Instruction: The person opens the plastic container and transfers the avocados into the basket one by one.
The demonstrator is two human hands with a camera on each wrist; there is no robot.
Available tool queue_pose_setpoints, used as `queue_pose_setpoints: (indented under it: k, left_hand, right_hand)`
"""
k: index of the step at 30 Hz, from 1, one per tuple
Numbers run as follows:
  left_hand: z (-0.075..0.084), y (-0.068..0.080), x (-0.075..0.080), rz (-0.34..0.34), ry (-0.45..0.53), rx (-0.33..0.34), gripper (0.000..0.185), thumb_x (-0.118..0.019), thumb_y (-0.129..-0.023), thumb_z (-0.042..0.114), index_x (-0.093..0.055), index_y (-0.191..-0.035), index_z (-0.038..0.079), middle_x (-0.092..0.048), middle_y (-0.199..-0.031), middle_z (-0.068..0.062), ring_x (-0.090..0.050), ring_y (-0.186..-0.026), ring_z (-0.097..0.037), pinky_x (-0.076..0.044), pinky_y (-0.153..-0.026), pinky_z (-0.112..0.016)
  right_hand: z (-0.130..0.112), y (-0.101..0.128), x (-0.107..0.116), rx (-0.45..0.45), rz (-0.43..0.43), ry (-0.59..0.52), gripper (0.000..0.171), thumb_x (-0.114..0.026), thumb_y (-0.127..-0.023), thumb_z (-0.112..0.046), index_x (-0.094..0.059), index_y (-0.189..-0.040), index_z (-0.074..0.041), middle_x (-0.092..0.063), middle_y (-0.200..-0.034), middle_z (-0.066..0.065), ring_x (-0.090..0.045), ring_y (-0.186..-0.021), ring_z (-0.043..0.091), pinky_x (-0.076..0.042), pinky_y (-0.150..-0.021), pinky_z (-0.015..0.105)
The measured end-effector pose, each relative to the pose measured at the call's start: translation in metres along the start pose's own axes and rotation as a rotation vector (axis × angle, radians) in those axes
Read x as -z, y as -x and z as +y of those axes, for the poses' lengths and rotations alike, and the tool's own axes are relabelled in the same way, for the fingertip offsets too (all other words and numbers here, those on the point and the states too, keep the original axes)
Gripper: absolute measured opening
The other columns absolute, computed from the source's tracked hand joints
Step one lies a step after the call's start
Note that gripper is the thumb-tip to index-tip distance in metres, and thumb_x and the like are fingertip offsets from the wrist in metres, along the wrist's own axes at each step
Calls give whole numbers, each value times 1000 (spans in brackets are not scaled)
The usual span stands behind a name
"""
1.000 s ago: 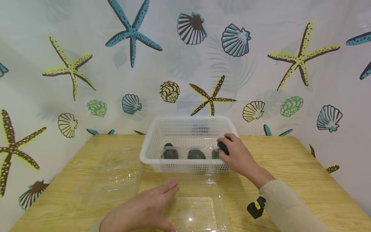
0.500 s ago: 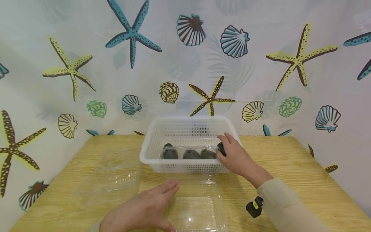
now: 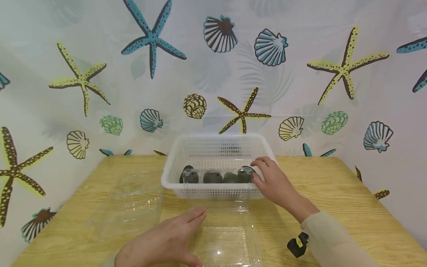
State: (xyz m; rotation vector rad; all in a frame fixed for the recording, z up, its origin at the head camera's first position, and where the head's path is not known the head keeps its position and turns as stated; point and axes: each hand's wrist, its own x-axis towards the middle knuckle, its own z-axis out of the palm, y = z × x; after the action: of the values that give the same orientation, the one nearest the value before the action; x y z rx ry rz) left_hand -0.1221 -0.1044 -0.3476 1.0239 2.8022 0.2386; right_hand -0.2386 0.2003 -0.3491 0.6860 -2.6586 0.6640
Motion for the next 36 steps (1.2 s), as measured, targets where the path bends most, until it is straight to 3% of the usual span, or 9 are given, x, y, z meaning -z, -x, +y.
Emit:
queue_pose_setpoints:
  k: [7, 13, 22, 30, 36]
  left_hand:
    - [2, -1, 0, 5, -3, -5, 110, -73, -73, 68, -36, -151, 2, -37, -158, -12, -39, -145, -21, -39, -116, -33]
    - [2, -1, -1, 28, -17, -19, 110, -74, -72, 67, -37, -150, 1, -39, -156, -12, -41, -143, -20, -41, -115, -33]
    - [2, -1, -1, 21, -7, -26, 109, -73, -73, 67, -36, -151, 0, -37, -158, -14, -40, -144, -21, -40, -115, -34]
    - [1, 0, -1, 7, -5, -19, 111, -72, -73, 68, -35, -152, 0, -36, -159, -14, -38, -145, -22, -39, -116, -34]
    - [2, 0, 0, 12, 6, -10, 111, -73, -72, 68, -35, -152, 0, -35, -159, -14, -38, -145, -22, -39, -116, -35]
  right_hand:
    - [0, 16, 5, 100, 146, 14, 22, -58, -93, 0, -63, -115, -1, -57, -125, 16, -56, -118, 34, -51, -92, 54]
    - [-4, 32, 10, 143, 195, 26, 26, -62, -89, 4, -64, -114, -4, -59, -122, 12, -56, -116, 30, -50, -89, 46]
    - [-8, 55, 15, 159, 222, -7, 31, -65, -87, 5, -64, -116, -6, -59, -123, 9, -55, -117, 28, -31, -98, 5]
    - [-18, 79, 14, 158, 233, -25, 37, -69, -85, 5, -62, -119, -5, -58, -121, 2, -53, -112, 14, -32, -95, 2]
    - [-27, 89, 11, 236, 237, -66, 46, -72, -79, 8, -63, -120, -10, -57, -119, -2, -52, -108, 4, -36, -92, 5]
